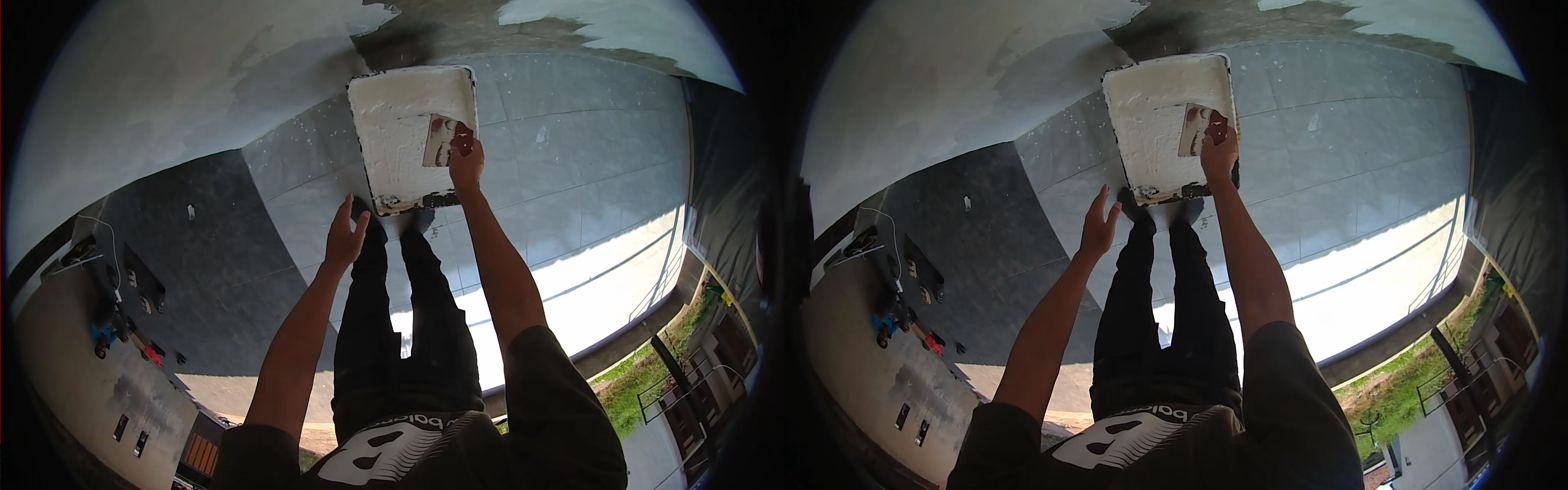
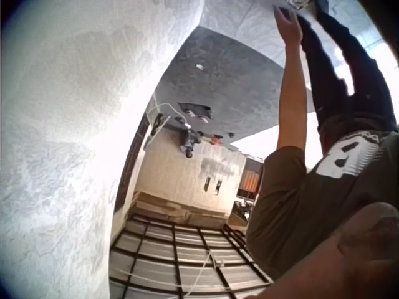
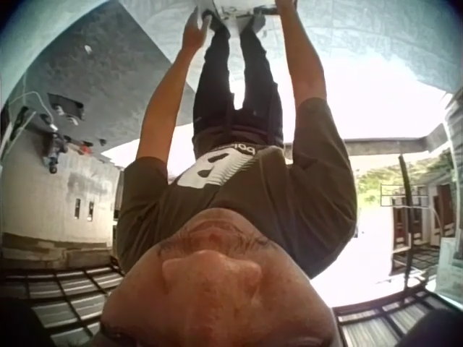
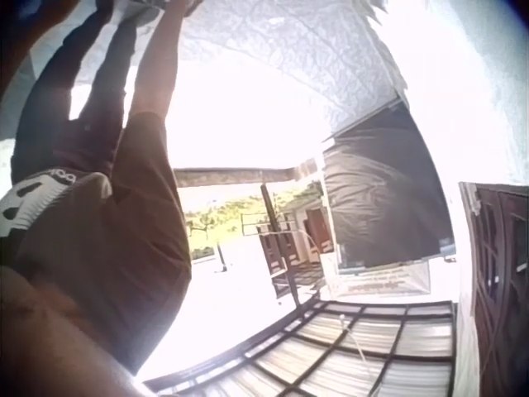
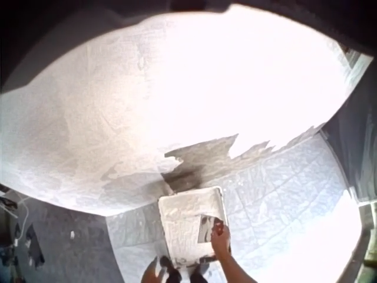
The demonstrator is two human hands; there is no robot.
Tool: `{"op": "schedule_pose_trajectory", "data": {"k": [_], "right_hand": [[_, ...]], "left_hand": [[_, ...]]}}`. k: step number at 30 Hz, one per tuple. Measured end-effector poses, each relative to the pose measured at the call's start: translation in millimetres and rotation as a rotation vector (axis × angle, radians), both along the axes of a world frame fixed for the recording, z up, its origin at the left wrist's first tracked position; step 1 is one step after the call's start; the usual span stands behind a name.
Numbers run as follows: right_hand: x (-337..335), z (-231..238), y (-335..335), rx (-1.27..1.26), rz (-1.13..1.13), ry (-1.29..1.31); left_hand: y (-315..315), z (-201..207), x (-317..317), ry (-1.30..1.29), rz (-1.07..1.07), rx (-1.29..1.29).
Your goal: Apply wall putty or filler to exterior masonry wall using a putty knife/scraper.
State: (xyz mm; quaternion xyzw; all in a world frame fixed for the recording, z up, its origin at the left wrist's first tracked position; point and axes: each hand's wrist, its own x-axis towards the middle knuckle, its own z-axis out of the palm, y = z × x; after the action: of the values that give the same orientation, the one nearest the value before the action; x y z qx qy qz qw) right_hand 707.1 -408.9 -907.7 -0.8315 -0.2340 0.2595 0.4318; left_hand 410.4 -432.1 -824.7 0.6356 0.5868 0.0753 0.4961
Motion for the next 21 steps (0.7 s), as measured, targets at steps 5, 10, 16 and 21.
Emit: {"op": "schedule_pose_trajectory", "data": {"k": [5, 10, 16, 21], "right_hand": [[-12.5, 2.3, 21.8, -0.082, -0.003, -0.13], [-29.2, 5.5, 28.8, -0.098, -0.036, -0.092], [-32.0, -14.1, 29.7, -0.005, -0.044, -0.053], [-40.2, -28.3, 32.8, 0.045, 0.022, -0.042]], "left_hand": [[41.4, -29.6, 20.4, -0.138, 0.074, 0.018], [70.0, -38.6, 36.1, -0.268, 0.169, -0.008], [78.5, -44.3, 48.8, -0.314, 0.193, -0.006], [76.8, -42.5, 51.8, -0.357, 0.244, -0.082]]}}
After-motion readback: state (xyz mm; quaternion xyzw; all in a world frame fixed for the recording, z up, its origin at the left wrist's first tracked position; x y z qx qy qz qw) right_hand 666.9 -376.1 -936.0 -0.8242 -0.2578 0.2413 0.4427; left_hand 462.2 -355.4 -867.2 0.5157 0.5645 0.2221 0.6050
